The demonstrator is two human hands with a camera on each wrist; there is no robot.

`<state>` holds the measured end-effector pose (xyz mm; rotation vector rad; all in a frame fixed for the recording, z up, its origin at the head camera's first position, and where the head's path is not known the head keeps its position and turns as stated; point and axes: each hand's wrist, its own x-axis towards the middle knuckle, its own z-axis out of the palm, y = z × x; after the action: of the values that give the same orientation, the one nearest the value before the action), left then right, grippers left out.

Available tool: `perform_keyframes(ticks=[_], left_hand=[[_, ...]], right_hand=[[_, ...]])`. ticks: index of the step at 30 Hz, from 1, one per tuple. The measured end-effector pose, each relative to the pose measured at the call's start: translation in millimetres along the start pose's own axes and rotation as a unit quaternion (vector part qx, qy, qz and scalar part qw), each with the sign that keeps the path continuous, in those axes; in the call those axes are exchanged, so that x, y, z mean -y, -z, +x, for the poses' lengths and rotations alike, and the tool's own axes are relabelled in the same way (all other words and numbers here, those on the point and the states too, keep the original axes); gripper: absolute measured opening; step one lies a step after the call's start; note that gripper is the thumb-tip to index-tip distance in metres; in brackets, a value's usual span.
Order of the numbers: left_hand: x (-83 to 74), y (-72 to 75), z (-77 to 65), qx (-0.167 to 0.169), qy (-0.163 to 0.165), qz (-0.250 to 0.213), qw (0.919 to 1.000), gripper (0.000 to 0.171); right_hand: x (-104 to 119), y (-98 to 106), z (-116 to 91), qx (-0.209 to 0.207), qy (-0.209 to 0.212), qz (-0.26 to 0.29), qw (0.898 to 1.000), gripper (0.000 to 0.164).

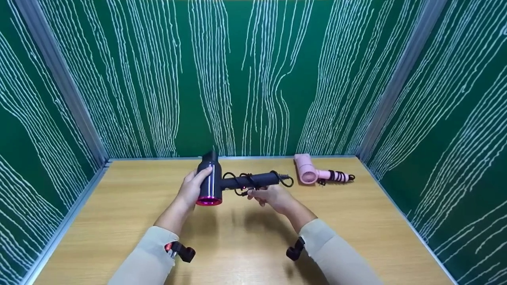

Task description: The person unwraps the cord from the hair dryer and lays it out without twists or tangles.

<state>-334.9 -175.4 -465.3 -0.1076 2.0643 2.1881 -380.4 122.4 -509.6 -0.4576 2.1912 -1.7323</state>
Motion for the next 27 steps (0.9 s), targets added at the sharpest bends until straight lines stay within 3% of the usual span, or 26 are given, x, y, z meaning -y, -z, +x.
perform_keyframes(ticks=[2,5,7,12,17,22,27], left_hand=[[-0.6,1.2,-1.3,0.014,0.002,-0.001,0.9999,0.081],[-0.2,2.4,-1.7,0.042,-0.008,-0.003,0.9991,0.072],[0.2,3.0,-1.9,0.062,-0.012,0.004,0.9980,0.069],[2.3,4.0,-3.0,0.091,-0.007,0.043,0.9949,0.069],[4.1,2.8,-3.1,0.091,-0.006,0.087,0.9921,0.069],[4.3,1.5,-3.7,0.082,0.003,0.098,0.9917,0.073],[6.5,2.0,-3.5,0.050,0.006,0.110,0.9926,0.077]], right_hand=[[4.4,1.2,-2.3,0.009,0.021,0.002,1.000,0.019],[10.5,1.3,-5.0,0.019,0.054,0.054,0.997,0.019],[13.3,1.4,-5.4,0.005,0.057,0.074,0.996,0.016],[9.7,4.7,2.9,-0.040,0.039,0.048,0.997,0.010],[5.1,10.0,8.8,-0.037,0.027,0.067,0.997,0.010],[6.7,13.5,10.2,-0.028,0.035,0.076,0.996,0.010],[11.8,17.0,8.5,-0.046,0.036,0.053,0.997,0.010]])
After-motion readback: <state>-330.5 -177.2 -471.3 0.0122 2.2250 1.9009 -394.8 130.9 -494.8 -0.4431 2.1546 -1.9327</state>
